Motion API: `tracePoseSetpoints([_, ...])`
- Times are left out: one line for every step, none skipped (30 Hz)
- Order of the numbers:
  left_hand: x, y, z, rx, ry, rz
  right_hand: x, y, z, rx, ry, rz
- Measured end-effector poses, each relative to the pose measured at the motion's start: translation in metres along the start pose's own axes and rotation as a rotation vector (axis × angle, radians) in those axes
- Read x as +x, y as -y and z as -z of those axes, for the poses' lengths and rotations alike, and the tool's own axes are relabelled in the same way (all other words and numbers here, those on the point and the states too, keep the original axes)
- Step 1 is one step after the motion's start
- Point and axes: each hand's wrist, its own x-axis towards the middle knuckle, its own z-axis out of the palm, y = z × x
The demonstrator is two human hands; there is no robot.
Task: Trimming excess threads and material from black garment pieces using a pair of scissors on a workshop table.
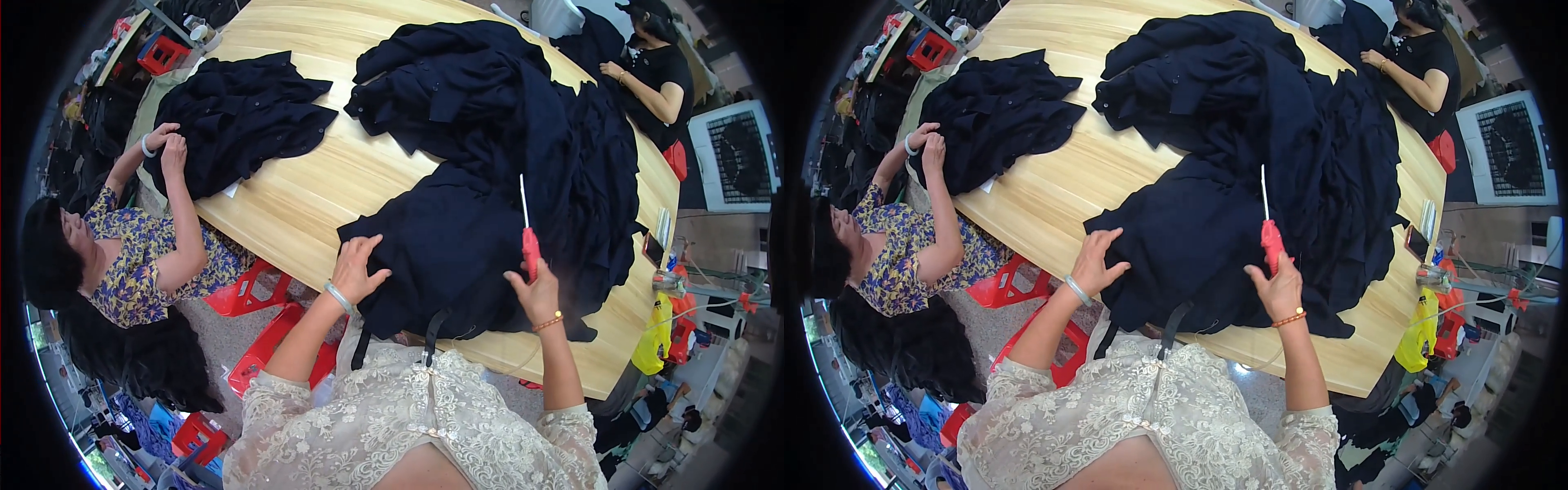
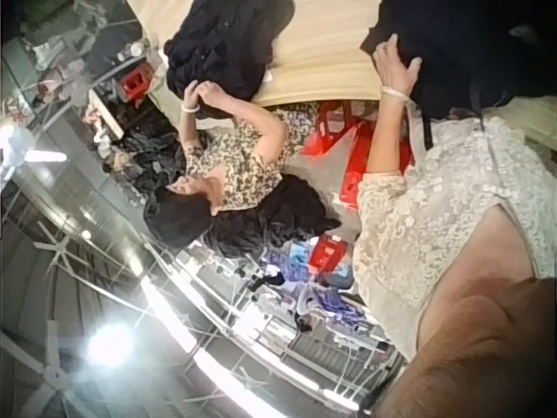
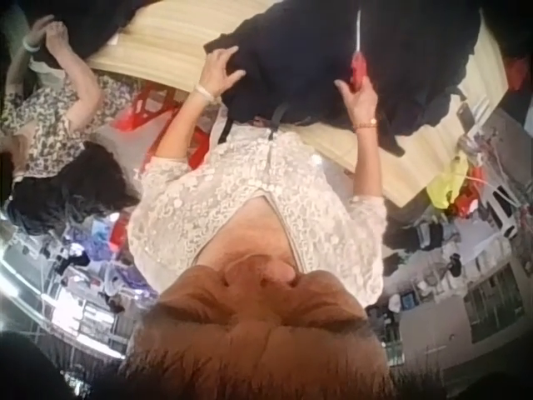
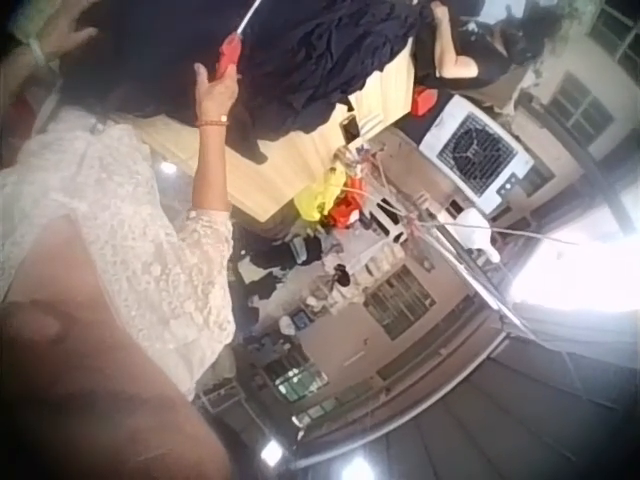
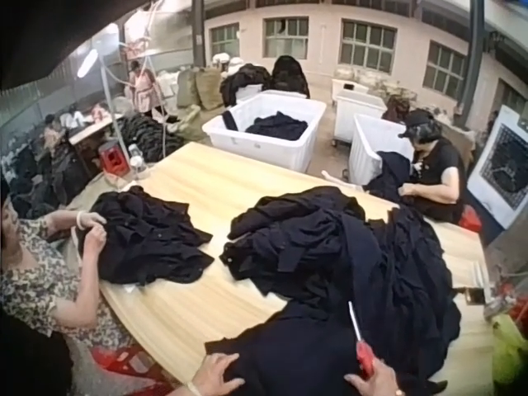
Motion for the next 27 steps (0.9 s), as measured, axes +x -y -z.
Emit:
tracePoseSetpoints([-0.004,0.004,-0.004,0.001,0.004,0.001,-0.006,0.003,-0.005,-0.035,0.038,-0.018])
tracePoseSetpoints([-0.006,0.002,-0.006,-0.001,-0.004,0.039,-0.010,0.008,-0.008,-0.048,0.068,-0.025])
tracePoseSetpoints([-0.007,0.000,-0.008,-0.002,-0.011,0.077,-0.013,0.013,-0.010,-0.020,0.100,-0.024])
tracePoseSetpoints([-0.005,-0.001,-0.009,-0.001,-0.008,0.080,-0.016,0.020,-0.011,0.008,0.132,-0.024])
tracePoseSetpoints([-0.001,-0.003,-0.009,-0.004,-0.059,0.110,-0.018,0.029,-0.012,0.070,0.140,0.005])
tracePoseSetpoints([0.006,-0.007,-0.009,-0.008,-0.107,0.136,-0.021,0.036,-0.016,0.140,0.153,0.025])
tracePoseSetpoints([0.013,-0.013,-0.008,0.109,-0.159,0.042,-0.021,0.044,-0.019,0.168,0.172,0.087])
tracePoseSetpoints([0.019,-0.026,0.000,0.219,-0.079,-0.016,-0.022,0.050,-0.022,0.175,0.242,0.080])
tracePoseSetpoints([0.024,-0.035,0.005,0.327,0.001,-0.075,-0.021,0.060,-0.023,0.199,0.266,0.083])
tracePoseSetpoints([0.027,-0.032,0.000,0.402,0.030,-0.292,-0.019,0.063,-0.026,0.197,0.260,0.080])
tracePoseSetpoints([0.031,-0.033,-0.001,0.400,0.106,-0.466,-0.017,0.063,-0.030,0.214,0.250,0.084])
tracePoseSetpoints([0.029,-0.038,-0.002,0.528,0.182,-0.604,-0.016,0.062,-0.032,0.231,0.240,0.088])
tracePoseSetpoints([0.024,-0.037,-0.008,0.567,0.250,-0.709,-0.015,0.058,-0.032,0.217,0.247,0.101])
tracePoseSetpoints([0.021,-0.036,-0.012,0.556,0.311,-0.782,-0.014,0.056,-0.029,0.217,0.241,0.099])
tracePoseSetpoints([0.019,-0.033,-0.014,0.558,0.308,-0.874,-0.014,0.053,-0.025,0.225,0.243,0.063])
tracePoseSetpoints([0.016,-0.029,-0.015,0.543,0.295,-0.917,-0.014,0.051,-0.022,0.233,0.246,0.028])
tracePoseSetpoints([0.015,-0.026,-0.015,0.525,0.282,-0.963,-0.015,0.047,-0.020,0.233,0.222,0.026])
tracePoseSetpoints([0.015,-0.023,-0.015,0.487,0.212,-0.999,-0.017,0.045,-0.018,0.233,0.214,0.022])
tracePoseSetpoints([0.013,-0.020,-0.015,0.486,0.212,-1.007,-0.019,0.042,-0.016,0.229,0.202,0.020])
tracePoseSetpoints([0.013,-0.017,-0.014,0.491,0.284,-1.014,-0.020,0.040,-0.014,0.226,0.189,0.019])
tracePoseSetpoints([0.013,-0.016,-0.015,0.497,0.355,-1.019,-0.022,0.039,-0.014,0.227,0.181,0.019])
tracePoseSetpoints([0.012,-0.016,-0.017,0.422,0.394,-0.983,-0.024,0.038,-0.013,0.235,0.172,0.020])
tracePoseSetpoints([0.010,-0.022,-0.017,0.284,0.427,-0.859,-0.025,0.036,-0.012,0.244,0.159,0.019])
tracePoseSetpoints([0.010,-0.034,-0.012,0.149,0.459,-0.732,-0.024,0.035,-0.011,0.245,0.149,0.016])
tracePoseSetpoints([0.013,-0.046,-0.007,-0.045,0.360,-0.634,-0.023,0.034,-0.010,0.254,0.125,0.024])
tracePoseSetpoints([0.020,-0.066,0.007,-0.241,0.214,-0.480,-0.023,0.034,-0.007,0.262,0.101,0.030])
tracePoseSetpoints([0.031,-0.085,0.024,-0.436,0.069,-0.318,-0.022,0.035,-0.001,0.270,0.070,0.011])
